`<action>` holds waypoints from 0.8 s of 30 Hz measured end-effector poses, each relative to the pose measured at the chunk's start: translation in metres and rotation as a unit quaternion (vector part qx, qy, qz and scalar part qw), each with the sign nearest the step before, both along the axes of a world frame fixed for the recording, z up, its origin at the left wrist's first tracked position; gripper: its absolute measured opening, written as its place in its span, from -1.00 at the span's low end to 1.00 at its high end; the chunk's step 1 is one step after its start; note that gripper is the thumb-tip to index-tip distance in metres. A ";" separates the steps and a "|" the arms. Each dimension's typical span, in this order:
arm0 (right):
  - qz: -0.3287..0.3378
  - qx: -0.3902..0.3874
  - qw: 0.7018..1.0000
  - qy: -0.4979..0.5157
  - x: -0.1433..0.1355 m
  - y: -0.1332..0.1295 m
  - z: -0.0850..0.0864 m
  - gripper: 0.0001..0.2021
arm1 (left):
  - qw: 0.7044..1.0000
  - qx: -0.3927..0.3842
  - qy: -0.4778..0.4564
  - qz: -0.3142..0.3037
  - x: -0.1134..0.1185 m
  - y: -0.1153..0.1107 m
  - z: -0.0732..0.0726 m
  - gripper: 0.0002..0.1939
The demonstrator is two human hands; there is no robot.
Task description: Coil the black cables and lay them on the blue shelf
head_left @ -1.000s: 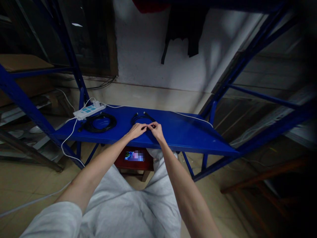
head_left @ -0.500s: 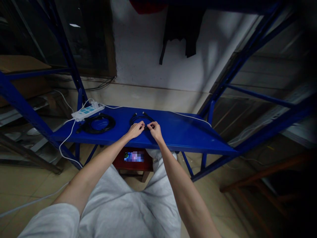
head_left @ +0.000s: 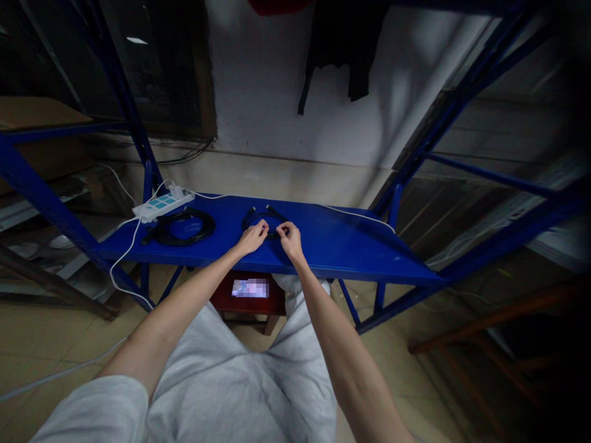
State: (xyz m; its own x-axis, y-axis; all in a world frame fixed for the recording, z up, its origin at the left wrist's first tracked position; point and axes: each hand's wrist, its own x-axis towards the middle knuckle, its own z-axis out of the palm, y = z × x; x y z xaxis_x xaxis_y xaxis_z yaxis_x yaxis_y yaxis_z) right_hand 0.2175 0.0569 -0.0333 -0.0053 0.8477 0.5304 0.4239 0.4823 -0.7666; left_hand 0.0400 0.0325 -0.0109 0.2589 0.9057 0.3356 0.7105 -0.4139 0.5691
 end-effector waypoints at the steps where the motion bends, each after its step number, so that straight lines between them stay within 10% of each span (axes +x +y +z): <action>1: -0.002 0.002 1.000 0.002 0.000 0.000 0.000 -0.87 | 1.000 0.001 0.004 0.001 0.000 0.000 0.000 -0.75; 24: 0.107 -0.041 0.991 0.071 -0.012 -0.011 0.008 -0.83 | 0.969 0.047 0.242 -0.019 0.006 -0.010 0.008 -0.68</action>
State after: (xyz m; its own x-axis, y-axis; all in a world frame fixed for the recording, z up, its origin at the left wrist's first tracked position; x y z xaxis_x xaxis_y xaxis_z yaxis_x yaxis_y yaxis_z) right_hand 0.2057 0.0458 -0.0248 -0.1196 0.8752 0.4688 0.2032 0.4837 -0.8513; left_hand 0.0463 0.0229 -0.0031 0.4394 0.8638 0.2466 0.8677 -0.4792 0.1322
